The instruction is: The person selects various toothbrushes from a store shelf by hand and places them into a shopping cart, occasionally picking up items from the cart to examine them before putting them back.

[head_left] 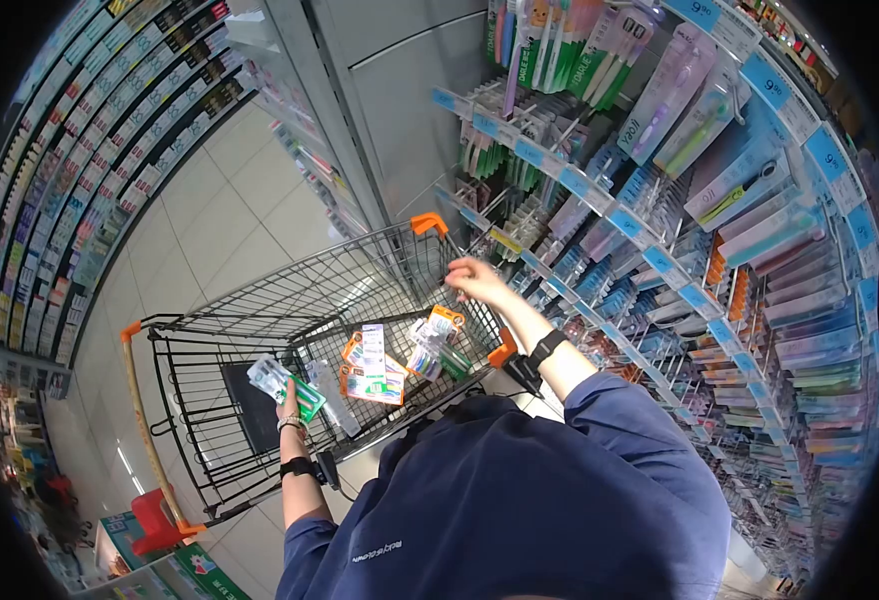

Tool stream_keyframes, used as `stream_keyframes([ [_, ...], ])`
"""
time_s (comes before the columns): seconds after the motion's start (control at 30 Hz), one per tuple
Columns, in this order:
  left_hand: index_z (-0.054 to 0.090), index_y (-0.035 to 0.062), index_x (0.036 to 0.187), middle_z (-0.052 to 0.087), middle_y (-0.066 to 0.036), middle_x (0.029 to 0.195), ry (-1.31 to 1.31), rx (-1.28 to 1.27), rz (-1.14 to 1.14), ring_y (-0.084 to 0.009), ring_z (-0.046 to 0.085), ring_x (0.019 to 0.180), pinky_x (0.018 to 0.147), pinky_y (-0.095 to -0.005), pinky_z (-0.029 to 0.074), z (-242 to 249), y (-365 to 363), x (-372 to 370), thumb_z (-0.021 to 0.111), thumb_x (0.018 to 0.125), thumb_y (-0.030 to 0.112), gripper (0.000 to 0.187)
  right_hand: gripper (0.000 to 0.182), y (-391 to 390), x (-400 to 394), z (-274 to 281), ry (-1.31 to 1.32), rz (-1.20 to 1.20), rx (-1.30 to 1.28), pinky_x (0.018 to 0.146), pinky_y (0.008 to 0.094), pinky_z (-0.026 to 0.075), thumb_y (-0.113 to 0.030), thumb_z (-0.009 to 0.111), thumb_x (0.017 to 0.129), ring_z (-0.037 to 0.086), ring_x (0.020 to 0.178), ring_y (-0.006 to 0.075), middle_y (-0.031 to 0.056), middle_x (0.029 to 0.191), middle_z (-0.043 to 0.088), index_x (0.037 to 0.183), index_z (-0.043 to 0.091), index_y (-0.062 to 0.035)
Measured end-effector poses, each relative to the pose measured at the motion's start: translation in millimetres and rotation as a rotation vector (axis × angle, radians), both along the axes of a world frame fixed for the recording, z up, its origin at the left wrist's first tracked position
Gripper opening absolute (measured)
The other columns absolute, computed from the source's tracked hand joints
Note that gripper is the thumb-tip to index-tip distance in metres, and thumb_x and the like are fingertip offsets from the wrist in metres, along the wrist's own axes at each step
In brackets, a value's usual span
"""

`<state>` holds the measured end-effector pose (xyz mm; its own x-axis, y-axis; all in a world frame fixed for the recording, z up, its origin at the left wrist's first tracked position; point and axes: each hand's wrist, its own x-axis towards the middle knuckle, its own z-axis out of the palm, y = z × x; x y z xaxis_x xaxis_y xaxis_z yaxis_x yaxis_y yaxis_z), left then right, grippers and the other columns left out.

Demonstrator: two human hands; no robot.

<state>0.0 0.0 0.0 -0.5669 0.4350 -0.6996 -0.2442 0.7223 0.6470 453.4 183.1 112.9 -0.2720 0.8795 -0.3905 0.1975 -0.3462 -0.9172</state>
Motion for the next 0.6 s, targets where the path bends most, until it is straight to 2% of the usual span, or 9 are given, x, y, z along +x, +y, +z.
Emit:
stream_keyframes([
  [0.07,0.03,-0.0054,0.126,0.044,-0.023,0.121,0.377,-0.092,-0.04,-0.0303,0.046,0.109,0.091,-0.0346,0.036,-8.1,-1.3,10.7,0.066,0.065,0.049,0.09,0.043,11.2,19.0,27.6,-0.123,-0.102,0.036,0.059,0.0242,0.051,-0.016,0.061,0.077,0.056,0.078,0.0142,0.0078,0.096,0.055,0.114,0.043,-0.0026],
  [0.1,0.03,-0.0054,0.126,0.044,-0.023,0.121,0.404,-0.096,-0.04,-0.0303,0.046,0.109,0.091,-0.0346,0.036,4.5,-3.1,-12.0,0.066,0.065,0.049,0.09,0.047,21.0,6.2,13.2,-0.007,-0.125,0.073,0.06,0.0252,0.05,-0.018,0.063,0.075,0.056,0.079,0.0149,0.0085,0.101,0.053,0.114,0.042,-0.0027],
  [0.17,0.033,-0.0055,0.124,0.045,-0.024,0.119,0.67,-0.063,-0.2,-0.0303,0.045,0.11,0.092,-0.0347,0.035,6.6,0.6,2.4,0.066,0.066,0.048,0.085,0.054,39.5,20.8,23.1,-0.048,-0.216,0.133,0.062,0.0268,0.049,-0.019,0.066,0.073,0.055,0.08,0.016,0.0094,0.107,0.05,0.117,0.039,-0.0032],
  [0.2,0.037,-0.0031,0.122,0.05,-0.023,0.112,0.641,0.046,-0.336,-0.0292,0.053,0.099,0.085,-0.0336,0.041,-1.2,5.9,3.9,0.065,0.068,0.046,0.078,0.058,49.8,26.8,30.6,-0.068,-0.245,0.177,0.063,0.0278,0.048,-0.02,0.067,0.072,0.055,0.081,0.0168,0.0111,0.111,0.048,0.118,0.038,-0.0033],
  [0.23,0.037,-0.0031,0.122,0.05,-0.023,0.112,0.637,0.052,-0.335,-0.0292,0.053,0.099,0.085,-0.0336,0.041,-5.5,12.3,9.0,0.065,0.068,0.046,0.078,0.061,62.7,32.9,35.1,-0.084,-0.275,0.222,0.064,0.0289,0.048,-0.022,0.068,0.071,0.056,0.082,0.0175,0.0127,0.114,0.046,0.12,0.036,-0.0033],
  [0.3,0.048,0.0008,0.112,0.061,-0.015,0.086,0.199,0.23,-0.706,-0.0209,0.059,0.073,0.066,-0.0309,0.046,-3.9,22.8,13.1,0.063,0.072,0.043,0.06,0.073,94.3,33.4,21.6,-0.055,-0.394,0.379,0.069,0.031,0.047,-0.026,0.069,0.069,0.054,0.093,0.0211,0.0198,0.122,0.04,0.124,0.03,0.0004],
  [0.43,0.052,0.0081,0.11,0.061,-0.014,0.082,0.307,0.088,-1.214,-0.0222,0.06,0.075,0.069,-0.0324,0.047,53.2,27.1,91.2,0.06,0.076,0.035,0.044,0.085,132.5,31.7,60.9,-0.285,-0.505,0.539,0.082,0.0339,0.043,-0.029,0.07,0.065,0.053,0.097,0.0301,0.0239,0.12,0.041,0.125,0.023,0.0082],
  [0.53,0.05,0.0069,0.112,0.061,-0.015,0.083,0.22,0.027,-1.344,-0.0234,0.06,0.077,0.072,-0.0322,0.046,88.2,21.6,134.4,0.059,0.077,0.035,0.046,0.08,163.6,31.2,69.9,-0.444,-0.479,0.486,0.084,0.0322,0.041,-0.03,0.069,0.064,0.051,0.1,0.0311,0.0268,0.116,0.044,0.121,0.03,0.0095],
  [0.6,0.049,0.0074,0.114,0.061,-0.015,0.088,0.179,0.03,-1.377,-0.0237,0.059,0.082,0.074,-0.032,0.046,92.9,17.9,145.6,0.057,0.077,0.04,0.05,0.076,178.3,26.6,71.0,-0.48,-0.507,0.397,0.091,0.0343,0.036,-0.034,0.066,0.067,0.043,0.109,0.0329,0.022,0.121,0.041,0.124,0.032,0.0015],
])
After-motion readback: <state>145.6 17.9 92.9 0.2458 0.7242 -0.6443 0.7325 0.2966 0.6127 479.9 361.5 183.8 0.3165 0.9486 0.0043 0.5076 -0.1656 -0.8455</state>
